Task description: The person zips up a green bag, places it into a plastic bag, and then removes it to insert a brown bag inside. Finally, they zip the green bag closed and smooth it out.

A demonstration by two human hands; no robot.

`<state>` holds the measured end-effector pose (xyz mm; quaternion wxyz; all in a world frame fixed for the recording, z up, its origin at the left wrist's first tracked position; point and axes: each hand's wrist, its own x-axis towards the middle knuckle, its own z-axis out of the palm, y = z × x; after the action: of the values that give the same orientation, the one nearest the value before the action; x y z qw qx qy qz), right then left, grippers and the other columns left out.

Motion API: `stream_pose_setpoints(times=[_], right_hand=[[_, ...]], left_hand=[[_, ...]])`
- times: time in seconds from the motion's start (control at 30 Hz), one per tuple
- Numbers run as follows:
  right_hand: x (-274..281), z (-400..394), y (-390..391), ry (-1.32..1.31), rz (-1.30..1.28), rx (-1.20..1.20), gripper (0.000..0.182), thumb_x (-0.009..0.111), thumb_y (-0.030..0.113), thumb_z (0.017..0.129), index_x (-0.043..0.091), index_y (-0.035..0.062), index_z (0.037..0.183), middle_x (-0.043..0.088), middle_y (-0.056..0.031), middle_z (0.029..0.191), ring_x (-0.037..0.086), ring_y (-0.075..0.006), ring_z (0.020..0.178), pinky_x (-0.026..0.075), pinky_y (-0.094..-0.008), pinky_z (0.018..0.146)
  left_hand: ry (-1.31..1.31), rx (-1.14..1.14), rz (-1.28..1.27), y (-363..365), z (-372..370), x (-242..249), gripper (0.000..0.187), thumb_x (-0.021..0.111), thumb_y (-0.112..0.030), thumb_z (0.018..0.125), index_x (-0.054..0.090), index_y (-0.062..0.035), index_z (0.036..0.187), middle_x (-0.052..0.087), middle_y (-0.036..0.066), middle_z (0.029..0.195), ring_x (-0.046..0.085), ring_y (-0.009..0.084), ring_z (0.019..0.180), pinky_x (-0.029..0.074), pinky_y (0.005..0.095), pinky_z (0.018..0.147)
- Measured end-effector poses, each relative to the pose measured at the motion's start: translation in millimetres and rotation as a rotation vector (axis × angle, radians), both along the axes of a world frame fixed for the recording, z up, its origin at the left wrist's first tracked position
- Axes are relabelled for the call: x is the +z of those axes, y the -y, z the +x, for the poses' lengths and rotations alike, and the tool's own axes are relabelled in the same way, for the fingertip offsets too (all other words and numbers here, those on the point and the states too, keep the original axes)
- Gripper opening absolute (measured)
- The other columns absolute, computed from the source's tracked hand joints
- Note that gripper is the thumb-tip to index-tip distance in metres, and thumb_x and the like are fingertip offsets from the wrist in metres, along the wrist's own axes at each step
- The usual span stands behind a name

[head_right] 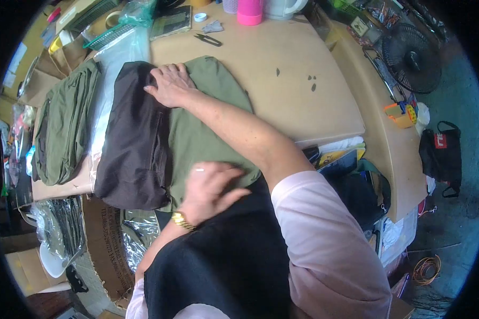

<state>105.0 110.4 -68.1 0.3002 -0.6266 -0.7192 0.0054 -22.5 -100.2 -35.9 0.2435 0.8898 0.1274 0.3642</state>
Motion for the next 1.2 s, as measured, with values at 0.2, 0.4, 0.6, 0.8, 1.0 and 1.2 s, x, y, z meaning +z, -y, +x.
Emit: stream_pose_setpoints(times=[0.2, 0.4, 0.6, 0.8, 1.0, 1.2], right_hand=[[-4.7, 4.9, -2.2, -0.129, 0.049, 0.028, 0.061, 0.054, 0.048, 0.095, 0.047, 0.0055, 0.138, 0.055, -0.0183, 0.136, 0.044, -0.0325, 0.132, 0.024, -0.0471, 0.112], [10.3, 11.2, -13.3, -0.402, -0.084, -0.076, 0.084, 0.052, 0.061, 0.092, 0.034, 0.0004, 0.147, 0.051, -0.0283, 0.138, 0.048, -0.0418, 0.130, 0.030, -0.0516, 0.110], [68.1, -5.2, -51.4, -0.023, -0.378, 0.062, 0.057, 0.072, 0.058, 0.078, 0.071, 0.0100, 0.109, 0.070, -0.0156, 0.108, 0.062, -0.0338, 0.109, 0.044, -0.0477, 0.098], [245.7, -16.8, -68.7, -0.943, 0.306, 0.696, 0.020, 0.079, 0.024, 0.084, 0.071, 0.0067, 0.083, 0.069, 0.0016, 0.083, 0.060, -0.0091, 0.081, 0.049, -0.0294, 0.076], [264.3, 49.6, -32.9, -1.194, 0.267, 0.421, 0.019, 0.065, 0.019, 0.094, 0.065, 0.0097, 0.110, 0.068, -0.0019, 0.107, 0.060, -0.0137, 0.103, 0.043, -0.0385, 0.094], [79.9, 126.8, 2.6, -1.623, -0.455, 0.130, 0.058, 0.055, 0.050, 0.097, 0.048, 0.0087, 0.138, 0.056, -0.0131, 0.129, 0.059, -0.0214, 0.108, 0.047, -0.0326, 0.084]], left_hand=[[0.026, -0.103, 0.049, -14.8, 7.5, -23.1, 0.020, 0.078, -0.021, 0.079, 0.063, -0.0089, 0.076, 0.050, 0.006, 0.072, 0.053, 0.0255, 0.067, 0.042, 0.0385, 0.061], [0.424, 1.219, 0.108, -35.9, -155.9, -37.5, 0.046, 0.080, -0.026, 0.082, 0.053, 0.0007, 0.108, 0.058, 0.012, 0.095, 0.060, 0.0272, 0.092, 0.048, 0.0442, 0.090], [1.165, 0.584, -1.650, -8.6, -197.2, -53.1, 0.037, 0.069, -0.033, 0.093, 0.061, -0.0098, 0.121, 0.064, 0.006, 0.118, 0.059, 0.0221, 0.112, 0.051, 0.0410, 0.095], [1.535, 0.769, -0.333, -28.5, -267.0, 113.8, 0.063, 0.055, -0.028, 0.086, 0.047, 0.0067, 0.137, 0.052, 0.022, 0.139, 0.051, 0.0371, 0.127, 0.033, 0.0580, 0.114], [0.465, -0.068, -0.230, -16.7, -183.7, 147.8, 0.052, 0.063, -0.019, 0.088, 0.050, -0.0056, 0.137, 0.047, 0.025, 0.144, 0.037, 0.0424, 0.139, 0.026, 0.0529, 0.117], [-0.269, 0.026, -0.461, -11.0, -72.1, 41.4, 0.016, 0.066, -0.013, 0.086, 0.059, -0.0040, 0.096, 0.043, 0.021, 0.149, 0.041, 0.0388, 0.137, 0.031, 0.0473, 0.113]])
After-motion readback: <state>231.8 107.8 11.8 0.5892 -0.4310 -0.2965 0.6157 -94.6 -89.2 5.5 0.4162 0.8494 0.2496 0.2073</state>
